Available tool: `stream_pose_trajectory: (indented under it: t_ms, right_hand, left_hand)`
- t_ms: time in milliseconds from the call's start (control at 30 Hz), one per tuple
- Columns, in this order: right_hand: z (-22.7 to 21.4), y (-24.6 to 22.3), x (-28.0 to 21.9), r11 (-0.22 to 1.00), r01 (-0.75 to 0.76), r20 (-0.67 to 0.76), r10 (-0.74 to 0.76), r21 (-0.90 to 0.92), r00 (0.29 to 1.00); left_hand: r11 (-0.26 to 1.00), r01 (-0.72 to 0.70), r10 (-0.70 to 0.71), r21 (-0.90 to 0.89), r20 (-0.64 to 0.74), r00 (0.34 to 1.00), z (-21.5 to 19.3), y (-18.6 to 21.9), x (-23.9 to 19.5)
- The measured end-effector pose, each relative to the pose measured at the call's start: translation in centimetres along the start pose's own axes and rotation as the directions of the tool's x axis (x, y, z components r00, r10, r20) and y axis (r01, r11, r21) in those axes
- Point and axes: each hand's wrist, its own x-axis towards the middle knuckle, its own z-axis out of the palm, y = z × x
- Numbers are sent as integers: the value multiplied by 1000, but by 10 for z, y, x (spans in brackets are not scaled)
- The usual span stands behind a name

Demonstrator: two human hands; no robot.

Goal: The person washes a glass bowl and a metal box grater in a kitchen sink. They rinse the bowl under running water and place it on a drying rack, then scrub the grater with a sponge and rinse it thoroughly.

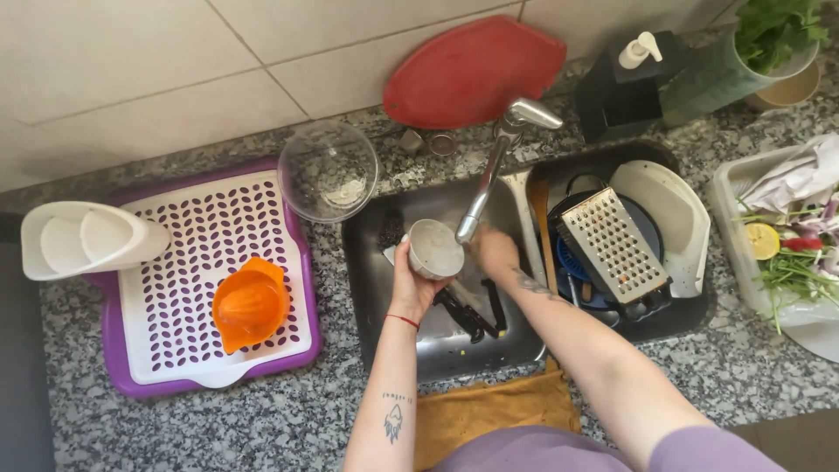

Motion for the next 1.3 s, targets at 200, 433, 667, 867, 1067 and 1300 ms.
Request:
stream_pose_trajectory:
  t_ms: [200,433,667,867,1067,1300]
  right_hand:
    - [-106,-45,-44,806,232,-178,-159,544,971]
    - [-104,-47,-59,750,84,177,-261,657,949]
    - [-84,-52,-53,752,226,-87,-221,619,971]
    - [-108,-53,-70,860,460,-29,-466,223,884]
    - [-88,-62,-69,819,181,-143,-122,545,982]
    - [-86,-75,-76,546,-48,17,61,837,998]
  left_hand:
    - [995,89,-91,50,48,995,33,-17,-18]
    - [994,104,-106,36,38,994,18,-25,6]
    - [988,134,-136,73,24,990,27,-19,-13]
    - [978,100,-106,180,21,994,7,-18,-9]
    - [984,131,-131,120,-11,991,30,-22,-24]
    - [984,137,-145,113,71,987,-10,-39,24]
